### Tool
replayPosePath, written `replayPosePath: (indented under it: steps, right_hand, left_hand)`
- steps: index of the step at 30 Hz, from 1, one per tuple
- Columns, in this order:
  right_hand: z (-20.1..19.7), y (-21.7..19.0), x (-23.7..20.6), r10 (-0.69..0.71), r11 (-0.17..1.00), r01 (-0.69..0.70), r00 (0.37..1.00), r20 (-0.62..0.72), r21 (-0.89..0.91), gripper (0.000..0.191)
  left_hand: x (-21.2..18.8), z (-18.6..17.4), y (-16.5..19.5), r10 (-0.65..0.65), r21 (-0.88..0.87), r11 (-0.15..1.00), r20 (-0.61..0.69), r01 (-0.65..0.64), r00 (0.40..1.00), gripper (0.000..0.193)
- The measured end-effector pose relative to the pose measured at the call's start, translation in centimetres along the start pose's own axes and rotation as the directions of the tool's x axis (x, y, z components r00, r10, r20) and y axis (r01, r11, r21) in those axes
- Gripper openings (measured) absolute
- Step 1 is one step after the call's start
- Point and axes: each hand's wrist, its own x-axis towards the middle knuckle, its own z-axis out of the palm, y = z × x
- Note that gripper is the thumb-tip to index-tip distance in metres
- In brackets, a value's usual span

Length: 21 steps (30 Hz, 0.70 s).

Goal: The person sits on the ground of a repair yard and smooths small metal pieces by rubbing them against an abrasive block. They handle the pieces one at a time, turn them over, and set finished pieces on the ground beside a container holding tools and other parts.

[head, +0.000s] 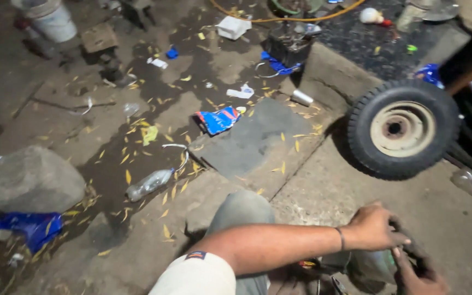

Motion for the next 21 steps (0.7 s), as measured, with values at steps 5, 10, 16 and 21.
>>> replayPosePath:
  steps: [5, 10, 16, 21]
  right_hand:
    - [0.0, 1.9, 1.5, -0.256, 0.944, 0.292, 0.942, 0.216, -0.155, 0.038]
    - [0.8, 1.9, 1.2, -0.257, 0.962, 0.268, 0.955, 0.15, -0.059, 0.028]
    - [0.7, 2.0, 0.3, 0.059, 0.998, -0.058, 0.996, 0.068, -0.024, 0.018]
    - [0.0, 3.0, 0.6, 0.157, 0.987, -0.155, 0.985, 0.066, -0.037, 0.017]
  left_hand:
    - [-0.4, -0.7, -0.7, -0.024, -0.018, 1.0, 0.088, 0.025, 0.996, 0.033]
    - [-0.4, -0.5, -1.7, 0.016, -0.058, 0.998, 0.101, -0.01, 0.995, 0.037]
    - [-1.0, -0.6, -1.6, 0.015, -0.083, 0.997, 0.103, -0.007, 0.995, 0.03]
    - [-1.7, -1.2, -0.6, 0.025, -0.145, 0.989, 0.131, -0.006, 0.991, 0.024]
